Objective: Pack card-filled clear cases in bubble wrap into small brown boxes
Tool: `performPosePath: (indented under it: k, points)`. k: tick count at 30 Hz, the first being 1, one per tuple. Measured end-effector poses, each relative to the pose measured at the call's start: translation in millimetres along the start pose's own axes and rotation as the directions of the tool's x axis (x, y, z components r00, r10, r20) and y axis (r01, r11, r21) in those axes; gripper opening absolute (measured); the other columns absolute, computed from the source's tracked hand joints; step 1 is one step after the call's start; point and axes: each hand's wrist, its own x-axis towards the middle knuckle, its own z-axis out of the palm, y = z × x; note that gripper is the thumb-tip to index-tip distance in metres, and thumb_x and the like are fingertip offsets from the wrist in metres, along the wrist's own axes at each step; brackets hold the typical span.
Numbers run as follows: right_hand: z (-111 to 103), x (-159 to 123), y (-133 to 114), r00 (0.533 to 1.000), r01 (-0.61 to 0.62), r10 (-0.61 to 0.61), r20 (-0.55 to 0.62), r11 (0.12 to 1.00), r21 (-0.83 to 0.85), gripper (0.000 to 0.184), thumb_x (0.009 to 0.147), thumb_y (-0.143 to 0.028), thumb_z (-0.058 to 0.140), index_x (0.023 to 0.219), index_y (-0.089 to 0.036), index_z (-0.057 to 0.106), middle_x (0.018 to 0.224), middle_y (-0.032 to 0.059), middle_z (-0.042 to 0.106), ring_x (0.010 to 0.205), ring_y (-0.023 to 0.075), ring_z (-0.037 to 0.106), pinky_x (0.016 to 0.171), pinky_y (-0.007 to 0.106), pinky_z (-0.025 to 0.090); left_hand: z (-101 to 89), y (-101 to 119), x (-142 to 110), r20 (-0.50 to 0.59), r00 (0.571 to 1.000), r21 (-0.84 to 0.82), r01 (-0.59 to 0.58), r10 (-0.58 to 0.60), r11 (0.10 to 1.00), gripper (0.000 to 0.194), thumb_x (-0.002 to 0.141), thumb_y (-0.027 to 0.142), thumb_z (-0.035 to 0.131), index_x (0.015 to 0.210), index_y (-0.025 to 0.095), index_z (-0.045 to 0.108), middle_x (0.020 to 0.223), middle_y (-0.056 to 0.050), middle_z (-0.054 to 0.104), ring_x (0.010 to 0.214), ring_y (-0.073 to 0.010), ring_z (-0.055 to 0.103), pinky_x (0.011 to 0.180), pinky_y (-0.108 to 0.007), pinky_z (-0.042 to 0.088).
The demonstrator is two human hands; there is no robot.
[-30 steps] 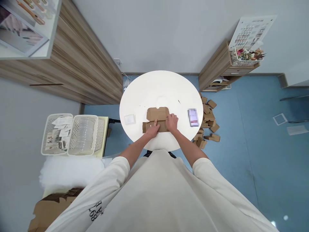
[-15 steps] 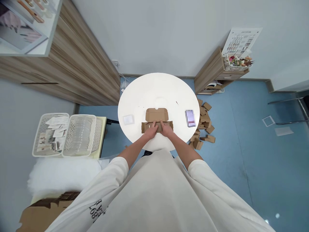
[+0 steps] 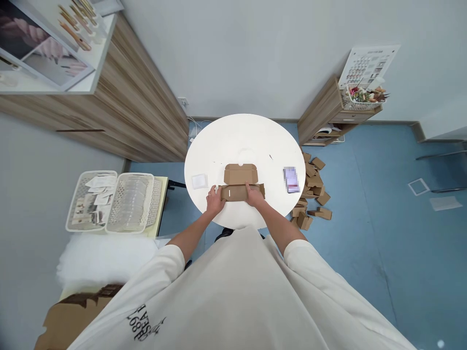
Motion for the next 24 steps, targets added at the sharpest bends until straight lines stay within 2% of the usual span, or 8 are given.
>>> performPosePath:
  k: [5, 9, 14, 19, 22, 24]
  points:
    - [-2.2, -1.1, -2.0, 0.999, -0.006, 0.006, 0.033, 1.000, 0.000, 0.105, 0.092, -0.036, 0.066, 0.163, -0.021, -0.010, 0.129, 0.0175, 0.065, 0.112, 0.0329, 0.065, 0.087, 0.037, 0.050, 15.1, 11.3, 20.8, 0.064, 0.995, -0.145, 0.080, -0.072, 0.986, 0.049, 0.090, 0.028, 0.060, 0.138, 0.026, 0.049, 0.151, -0.014, 0.038, 0.128, -0.0309, 0.051, 0.100, -0.042, 0.047]
    - [-5.0, -0.9, -3.5, 0.997, -0.024, 0.025, 0.069, 1.000, -0.012, 0.105, 0.093, -0.037, 0.065, 0.163, -0.022, -0.012, 0.132, 0.0171, 0.063, 0.113, 0.0321, 0.064, 0.088, 0.037, 0.050, 20.6, 17.2, 23.4, 0.048, 0.998, -0.186, 0.041, -0.033, 0.982, 0.033, 0.092, 0.021, 0.054, 0.125, 0.021, 0.057, 0.144, -0.014, 0.045, 0.124, -0.0283, 0.055, 0.102, -0.040, 0.047]
    - [-5.7, 1.1, -3.8, 0.997, -0.029, 0.029, 0.071, 1.000, -0.007, 0.106, 0.093, -0.037, 0.065, 0.163, -0.020, -0.012, 0.128, 0.0173, 0.065, 0.113, 0.0325, 0.064, 0.088, 0.037, 0.049, 19.5, 27.2, 9.7, 0.048, 0.992, -0.182, -0.107, 0.117, 0.977, 0.044, 0.095, 0.017, 0.048, 0.139, 0.022, 0.048, 0.150, -0.014, 0.042, 0.119, -0.0261, 0.060, 0.099, -0.039, 0.049]
    - [-2.1, 4.7, -1.9, 0.999, 0.002, -0.001, 0.048, 1.000, -0.004, 0.105, 0.092, -0.032, 0.065, 0.163, -0.019, -0.012, 0.127, 0.0166, 0.067, 0.111, 0.0318, 0.065, 0.085, 0.036, 0.049, 15.6, 38.0, -4.6, 0.099, 0.970, -0.153, -0.207, 0.224, 0.966, 0.059, 0.099, 0.030, 0.050, 0.154, 0.024, 0.031, 0.161, -0.017, 0.028, 0.128, -0.0300, 0.055, 0.102, -0.042, 0.047]
    - [-0.9, 5.5, -1.5, 0.999, 0.003, -0.003, 0.049, 1.000, 0.000, 0.105, 0.092, -0.031, 0.066, 0.163, -0.019, -0.012, 0.126, 0.0165, 0.067, 0.109, 0.0317, 0.065, 0.084, 0.037, 0.049, 13.3, 38.8, -6.4, 0.115, 0.972, -0.222, -0.176, 0.205, 0.959, 0.049, 0.101, 0.031, 0.045, 0.149, 0.023, 0.040, 0.160, -0.015, 0.029, 0.126, -0.0271, 0.056, 0.100, -0.039, 0.049]
    - [-1.2, 5.0, -1.8, 0.998, -0.004, 0.004, 0.055, 1.000, 0.004, 0.106, 0.092, -0.031, 0.066, 0.163, -0.019, -0.012, 0.126, 0.0169, 0.067, 0.109, 0.0321, 0.065, 0.084, 0.037, 0.049, 12.5, 37.9, -4.5, 0.129, 0.977, -0.250, -0.134, 0.170, 0.959, 0.040, 0.102, 0.027, 0.042, 0.141, 0.022, 0.048, 0.153, -0.014, 0.040, 0.124, -0.0244, 0.057, 0.098, -0.036, 0.049]
